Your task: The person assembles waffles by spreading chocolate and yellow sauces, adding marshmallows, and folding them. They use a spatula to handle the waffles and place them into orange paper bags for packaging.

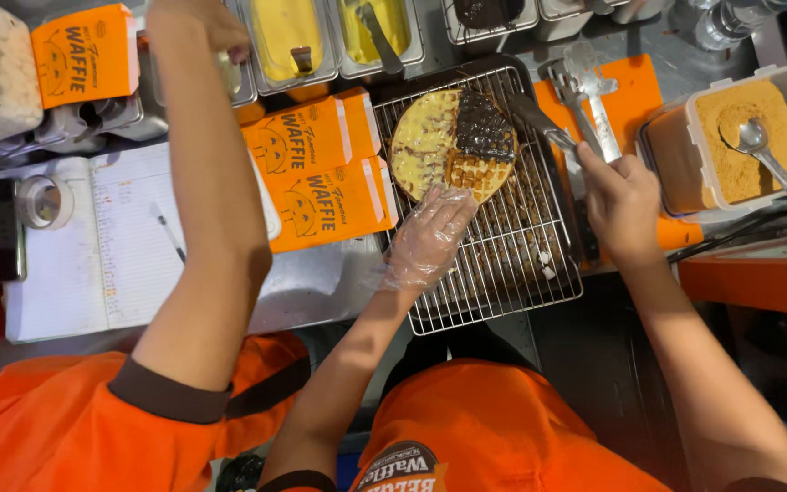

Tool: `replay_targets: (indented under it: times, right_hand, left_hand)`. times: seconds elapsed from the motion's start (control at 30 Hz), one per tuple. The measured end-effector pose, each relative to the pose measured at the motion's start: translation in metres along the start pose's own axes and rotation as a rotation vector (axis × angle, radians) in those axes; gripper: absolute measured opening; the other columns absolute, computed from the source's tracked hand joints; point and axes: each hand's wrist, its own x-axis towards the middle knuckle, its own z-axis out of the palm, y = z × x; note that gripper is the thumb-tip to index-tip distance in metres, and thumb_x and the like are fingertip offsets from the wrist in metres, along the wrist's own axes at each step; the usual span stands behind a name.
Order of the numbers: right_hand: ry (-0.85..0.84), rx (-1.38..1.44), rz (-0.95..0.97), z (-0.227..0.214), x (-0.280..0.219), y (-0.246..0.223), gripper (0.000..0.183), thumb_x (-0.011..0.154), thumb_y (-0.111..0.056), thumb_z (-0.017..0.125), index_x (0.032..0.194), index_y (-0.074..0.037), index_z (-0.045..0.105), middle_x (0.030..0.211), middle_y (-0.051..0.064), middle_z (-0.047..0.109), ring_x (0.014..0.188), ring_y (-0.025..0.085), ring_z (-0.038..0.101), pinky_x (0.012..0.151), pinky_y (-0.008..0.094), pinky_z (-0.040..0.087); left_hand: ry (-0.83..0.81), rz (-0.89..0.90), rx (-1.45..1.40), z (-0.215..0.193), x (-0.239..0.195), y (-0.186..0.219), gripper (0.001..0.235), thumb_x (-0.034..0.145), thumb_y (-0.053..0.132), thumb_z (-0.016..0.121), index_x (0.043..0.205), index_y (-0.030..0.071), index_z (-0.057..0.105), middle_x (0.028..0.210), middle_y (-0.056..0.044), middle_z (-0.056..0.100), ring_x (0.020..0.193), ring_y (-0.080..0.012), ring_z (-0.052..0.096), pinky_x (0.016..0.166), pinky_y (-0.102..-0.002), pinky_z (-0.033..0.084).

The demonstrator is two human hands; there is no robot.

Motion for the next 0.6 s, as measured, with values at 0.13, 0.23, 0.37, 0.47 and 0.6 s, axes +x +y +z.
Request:
replay_targets:
  times: [0.13,0.23,0.37,0.47,0.6]
  right_hand:
    - [-0.087,0.185,-0.011,0.019,-0.01,-0.02,0.039,0.099,-0.002,0.07,0.136,-0.014,0.071,0.084,0.015,0.055,0.077,0.034,0.055,0.07,0.045,0.045]
    - [-0.225,0.265,-0.025,0.004,-0.023,-0.023,0.04,0.093,-0.003,0.072,0.13,-0.017,0.071,0.078,0.013,0.055,0.07,0.032,0.054,0.066,0.045,0.044]
    - [-0.233,0.316,-0.02,-0.011,-0.02,-0.024,0.042,0.095,-0.003,0.068,0.134,-0.018,0.068,0.085,0.012,0.056,0.076,0.032,0.056,0.069,0.043,0.045]
    - [-0.18,0.199,-0.092,-0.003,-0.011,-0.035,0.038,0.097,-0.004,0.071,0.133,-0.016,0.069,0.084,0.012,0.055,0.078,0.034,0.056,0.071,0.045,0.045]
    - [-0.328,0.265,0.087,-0.014,-0.026,-0.044,0.03,0.096,-0.01,0.067,0.125,-0.013,0.071,0.076,0.016,0.058,0.068,0.034,0.059,0.065,0.045,0.047]
  left_hand:
    - [0.018,-0.011,-0.04,0.006,-0.002,-0.005,0.043,0.092,-0.005,0.059,0.133,0.008,0.062,0.133,-0.013,0.066,0.13,-0.031,0.061,0.123,-0.049,0.039]
    - [-0.033,-0.058,0.045,0.008,-0.007,-0.004,0.056,0.089,-0.01,0.055,0.139,0.013,0.063,0.133,-0.012,0.067,0.128,-0.0305,0.062,0.122,-0.045,0.041]
    - [0.042,-0.018,0.01,0.011,-0.007,-0.007,0.039,0.093,-0.007,0.059,0.128,0.009,0.067,0.124,-0.012,0.071,0.122,-0.028,0.066,0.121,-0.046,0.043]
    - [0.128,0.081,-0.004,0.007,-0.008,-0.008,0.019,0.098,0.002,0.069,0.117,0.005,0.069,0.117,-0.014,0.072,0.116,-0.0269,0.068,0.119,-0.047,0.048]
    - [0.125,0.219,0.012,-0.015,-0.011,-0.001,0.019,0.094,0.004,0.074,0.112,-0.001,0.071,0.107,-0.015,0.072,0.105,-0.0282,0.068,0.111,-0.05,0.052]
